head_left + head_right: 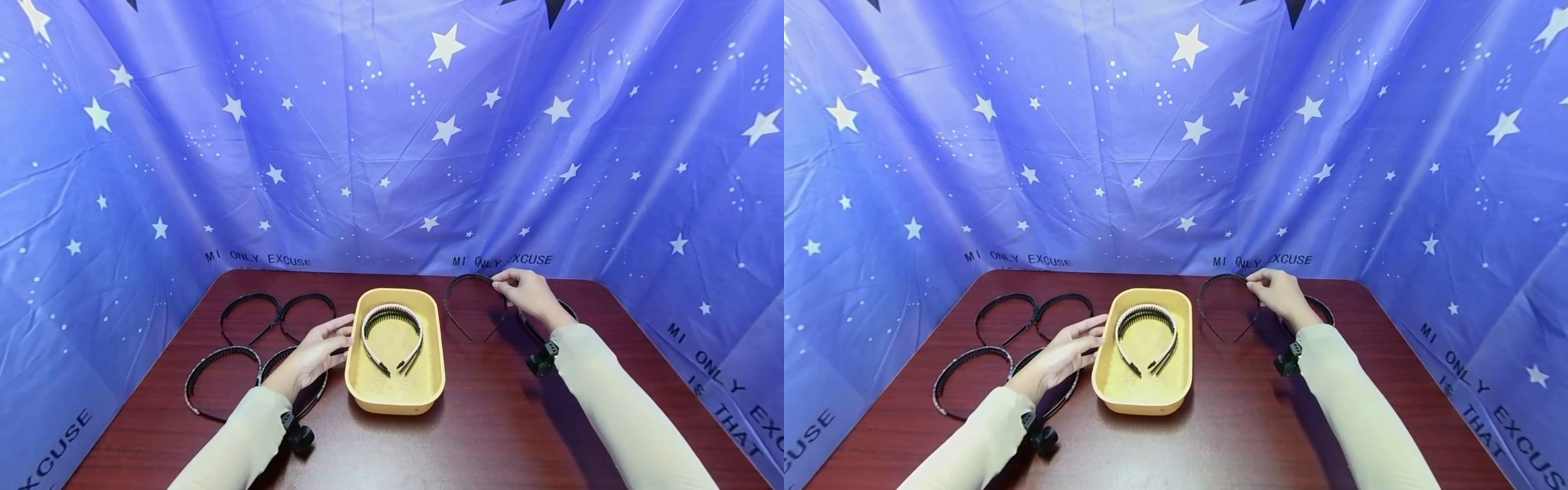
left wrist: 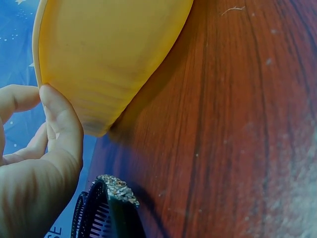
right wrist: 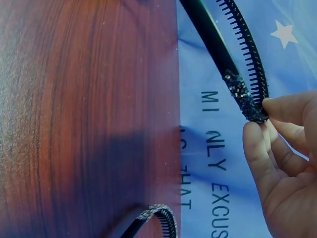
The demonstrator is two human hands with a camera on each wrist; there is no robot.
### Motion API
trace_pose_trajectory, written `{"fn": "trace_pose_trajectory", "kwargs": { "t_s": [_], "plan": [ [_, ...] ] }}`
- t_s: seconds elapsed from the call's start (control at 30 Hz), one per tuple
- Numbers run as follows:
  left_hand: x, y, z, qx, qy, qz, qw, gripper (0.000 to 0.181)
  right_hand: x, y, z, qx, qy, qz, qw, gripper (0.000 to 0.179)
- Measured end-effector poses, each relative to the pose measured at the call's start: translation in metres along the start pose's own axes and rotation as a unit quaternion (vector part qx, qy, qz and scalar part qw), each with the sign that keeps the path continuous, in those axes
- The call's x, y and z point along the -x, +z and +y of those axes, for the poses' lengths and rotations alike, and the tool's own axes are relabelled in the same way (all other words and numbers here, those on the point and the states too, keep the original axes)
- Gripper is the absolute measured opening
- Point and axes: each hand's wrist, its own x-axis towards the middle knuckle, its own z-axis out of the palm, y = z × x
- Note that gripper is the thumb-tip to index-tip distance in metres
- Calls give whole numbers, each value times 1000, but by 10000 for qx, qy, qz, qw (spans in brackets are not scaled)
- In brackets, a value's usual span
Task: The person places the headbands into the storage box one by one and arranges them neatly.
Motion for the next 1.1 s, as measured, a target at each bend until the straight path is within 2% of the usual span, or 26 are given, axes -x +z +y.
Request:
{"fn": "trace_pose_trajectory", "kwargs": {
  "t_s": [0.3, 0.73, 0.9, 1.1],
  "plan": [
    [-1, 1, 1, 7, -7, -15, 10000, 62, -1, -2, -14, -121, -195, -48, 9997, 29],
    [0, 2, 0, 80, -14, -22, 10000, 63, -4, -3, -30, -383, -204, -212, 9988, 29],
    [0, 3, 0, 62, 6, -51, 10000, 63, -5, 5, -33, -544, -229, -239, 9980, 29],
    [0, 1, 1, 30, 4, -15, 10000, 61, -5, 23, -38, -998, -381, -278, 9939, 27]
  ]
}}
